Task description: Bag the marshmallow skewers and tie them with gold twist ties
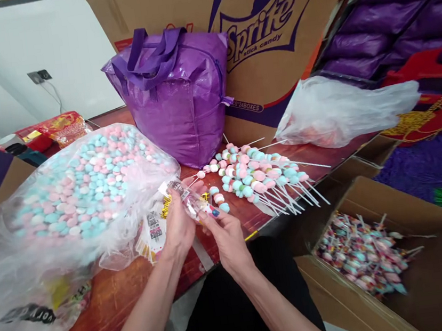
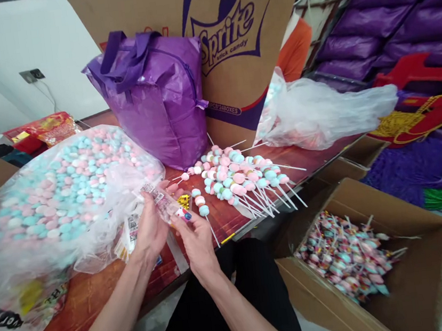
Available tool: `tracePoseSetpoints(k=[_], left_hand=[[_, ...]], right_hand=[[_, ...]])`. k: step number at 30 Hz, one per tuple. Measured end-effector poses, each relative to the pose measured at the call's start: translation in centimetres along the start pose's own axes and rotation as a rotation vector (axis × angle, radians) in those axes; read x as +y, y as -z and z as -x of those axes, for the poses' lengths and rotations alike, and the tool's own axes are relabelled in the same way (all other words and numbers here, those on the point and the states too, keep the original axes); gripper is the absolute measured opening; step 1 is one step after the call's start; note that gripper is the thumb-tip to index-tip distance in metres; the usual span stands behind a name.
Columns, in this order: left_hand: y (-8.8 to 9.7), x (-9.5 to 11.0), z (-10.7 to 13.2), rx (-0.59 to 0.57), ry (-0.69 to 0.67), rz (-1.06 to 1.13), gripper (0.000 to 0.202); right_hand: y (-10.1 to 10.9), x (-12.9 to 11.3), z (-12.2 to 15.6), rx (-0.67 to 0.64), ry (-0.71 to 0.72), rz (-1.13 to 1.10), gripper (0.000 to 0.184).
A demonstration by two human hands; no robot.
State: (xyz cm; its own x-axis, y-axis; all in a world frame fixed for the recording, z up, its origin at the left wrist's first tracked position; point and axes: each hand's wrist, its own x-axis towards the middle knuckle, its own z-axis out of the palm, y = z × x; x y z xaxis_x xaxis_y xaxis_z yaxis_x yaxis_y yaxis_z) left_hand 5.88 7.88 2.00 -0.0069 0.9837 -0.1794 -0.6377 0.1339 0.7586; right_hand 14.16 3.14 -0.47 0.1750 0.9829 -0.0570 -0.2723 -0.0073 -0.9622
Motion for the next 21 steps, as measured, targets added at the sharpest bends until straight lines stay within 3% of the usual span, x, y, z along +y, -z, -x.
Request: tracePoseSetpoints(k=[3,6,10,14,18,21], left_hand=[[1.4,-0.2,2.0,0.051,0.009,0.026,0.041],[3.2,-0.4,3.3,0.217,0.009,0.006,0.03],[4.1,-0.9,4.1,0.348,-0.039,0.001,0.038],[3.7,-1.2,4.6,0.367,-0.132,-0.053,0.041],[3.8,-1.1,5.8,0.328,-0.036,-0.083,0.04],[4.0,-1.1,6.3,0.353,-0.056,-0.07,0.038]], right_hand=[[0.3,0.9,0.0,0.069,0.019,-0.059,0.021],[1.4,1.5,0.3,-0.01,0.03,0.099,0.026],[1.7,1.7,1.2,-0.137,-0.005,0.231,0.038],[1.2,1.9,1.8,-0.049,0.032,0.248,0.039],[1.5,2.2,1.7,0.091,0.093,0.279,0.046],[1.9,2.3,1.7,0.087,0.035,0.298,0.048]])
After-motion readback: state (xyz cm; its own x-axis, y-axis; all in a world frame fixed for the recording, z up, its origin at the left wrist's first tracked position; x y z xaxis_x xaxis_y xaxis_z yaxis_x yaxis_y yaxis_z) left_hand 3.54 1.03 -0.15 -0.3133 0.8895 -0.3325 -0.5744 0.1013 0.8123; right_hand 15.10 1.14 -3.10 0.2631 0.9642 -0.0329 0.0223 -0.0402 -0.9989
